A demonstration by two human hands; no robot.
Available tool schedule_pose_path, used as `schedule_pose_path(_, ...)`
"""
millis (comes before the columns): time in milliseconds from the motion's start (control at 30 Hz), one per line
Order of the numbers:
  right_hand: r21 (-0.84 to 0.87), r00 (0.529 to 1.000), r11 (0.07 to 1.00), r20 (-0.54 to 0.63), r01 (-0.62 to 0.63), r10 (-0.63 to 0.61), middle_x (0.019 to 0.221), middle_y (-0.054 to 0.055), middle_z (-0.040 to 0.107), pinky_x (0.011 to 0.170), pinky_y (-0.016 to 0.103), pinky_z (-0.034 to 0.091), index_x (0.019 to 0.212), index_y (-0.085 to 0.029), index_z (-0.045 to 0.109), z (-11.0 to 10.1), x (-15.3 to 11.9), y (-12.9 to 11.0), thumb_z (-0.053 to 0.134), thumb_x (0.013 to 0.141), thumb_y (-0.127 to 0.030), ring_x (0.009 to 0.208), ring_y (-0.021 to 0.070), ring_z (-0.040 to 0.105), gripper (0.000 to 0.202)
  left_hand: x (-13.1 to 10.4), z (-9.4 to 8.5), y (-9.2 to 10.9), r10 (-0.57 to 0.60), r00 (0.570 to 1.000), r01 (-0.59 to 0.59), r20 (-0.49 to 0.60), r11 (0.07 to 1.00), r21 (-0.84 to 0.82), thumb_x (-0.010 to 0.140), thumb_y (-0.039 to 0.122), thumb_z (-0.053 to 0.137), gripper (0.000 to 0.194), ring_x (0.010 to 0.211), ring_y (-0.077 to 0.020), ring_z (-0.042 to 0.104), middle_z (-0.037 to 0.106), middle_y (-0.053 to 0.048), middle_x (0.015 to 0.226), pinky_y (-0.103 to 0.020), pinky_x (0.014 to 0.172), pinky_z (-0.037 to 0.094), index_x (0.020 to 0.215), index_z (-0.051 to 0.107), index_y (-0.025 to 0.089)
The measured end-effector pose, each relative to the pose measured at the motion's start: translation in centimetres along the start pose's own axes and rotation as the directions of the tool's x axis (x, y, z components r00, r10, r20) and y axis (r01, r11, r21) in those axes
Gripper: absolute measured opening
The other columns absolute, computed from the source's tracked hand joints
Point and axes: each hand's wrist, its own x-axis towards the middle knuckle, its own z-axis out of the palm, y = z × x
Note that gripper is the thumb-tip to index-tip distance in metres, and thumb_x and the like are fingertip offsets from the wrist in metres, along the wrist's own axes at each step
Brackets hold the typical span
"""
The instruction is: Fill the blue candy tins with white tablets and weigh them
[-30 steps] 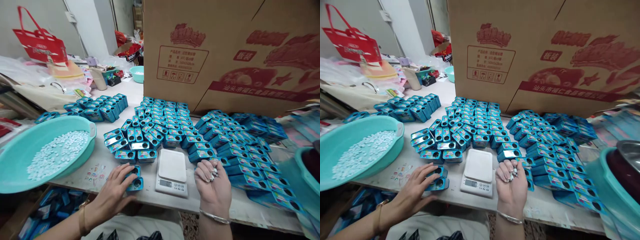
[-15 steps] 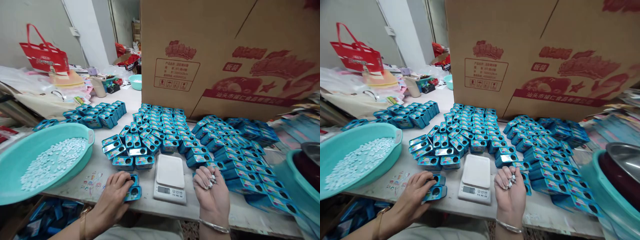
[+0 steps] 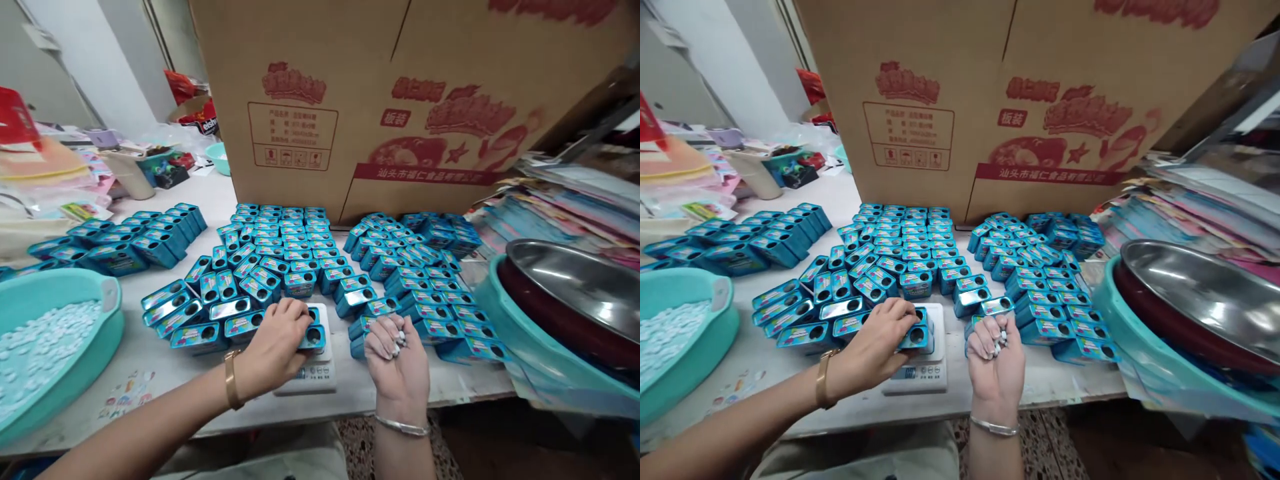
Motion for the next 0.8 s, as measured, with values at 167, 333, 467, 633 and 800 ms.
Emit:
schedule_pose_path(167, -0.001, 1.000, 1.000, 0.003, 0.023, -0.023, 0.058, -0.009, 0.037, 0.038, 0.016, 0.031, 0.076, -0.020, 0.044, -0.6, 0.2, -0.6, 0.060, 0.085, -0.019, 0.043, 0.0054, 0.037, 0.019, 1.0, 0.8, -0.4, 0.041, 0.999, -0.040, 0.027, 0.999, -0.026, 0.077, 0.014, 0.060, 0.039, 0.109, -0.0257, 0.047, 0.053, -0.010, 0.115, -0.044, 0.094, 0.044, 0.116, 0.055, 0.017)
schedule_pose_path(333, 0.018, 1.000, 1.000, -0.008, 0.012, -0.012, 0.058, -0.008, 0.037, 0.037, 0.016, 0.031, 0.075, -0.019, 0.044, -0.1, 0.4, -0.6, 0.056, 0.088, -0.022, 0.043, 0.0055, 0.036, 0.018, -2.9, -1.6, -0.6, 0.063, 0.996, -0.071, -0.061, 0.987, -0.141, 0.080, 0.011, 0.055, 0.035, 0.131, -0.0251, 0.036, 0.054, -0.008, 0.123, -0.042, 0.109, 0.035, 0.114, 0.052, 0.021)
schedule_pose_path(467, 0.018, 1.000, 1.000, -0.024, 0.014, -0.013, 0.058, -0.008, 0.036, 0.037, 0.016, 0.029, 0.074, -0.019, 0.044, 0.2, 0.6, -0.5, 0.052, 0.091, -0.023, 0.042, 0.0054, 0.036, 0.019, -8.5, -3.9, -2.2, -0.090, 0.996, 0.090, 0.003, 0.991, -0.097, 0.082, 0.018, 0.058, 0.032, 0.114, -0.0236, 0.053, 0.059, -0.005, 0.118, -0.036, 0.096, 0.045, 0.113, 0.053, 0.025)
schedule_pose_path(633, 0.021, 0.999, 0.999, -0.039, -0.027, 0.027, 0.059, -0.008, 0.035, 0.036, 0.016, 0.028, 0.077, -0.019, 0.045, 0.6, 1.0, 0.7, 0.043, 0.095, -0.026, 0.040, 0.0041, 0.034, 0.020, -14.5, -1.6, -5.9, -0.241, 0.965, 0.250, 0.099, 0.965, -0.085, 0.084, 0.020, 0.055, 0.033, 0.103, -0.0211, 0.061, 0.062, -0.005, 0.115, -0.029, 0.084, 0.049, 0.116, 0.052, 0.024)
schedule_pose_path(800, -0.044, 0.998, 0.999, -0.050, -0.029, 0.027, 0.059, -0.007, 0.034, 0.037, 0.017, 0.026, 0.076, -0.019, 0.044, 1.6, 1.6, 2.2, 0.034, 0.098, -0.029, 0.041, 0.0053, 0.033, 0.027, -16.2, 1.0, -7.1, -0.315, 0.944, 0.323, 0.095, 0.942, -0.093, 0.083, 0.016, 0.051, 0.037, 0.105, -0.0224, 0.060, 0.061, -0.005, 0.117, -0.031, 0.087, 0.048, 0.119, 0.050, 0.025)
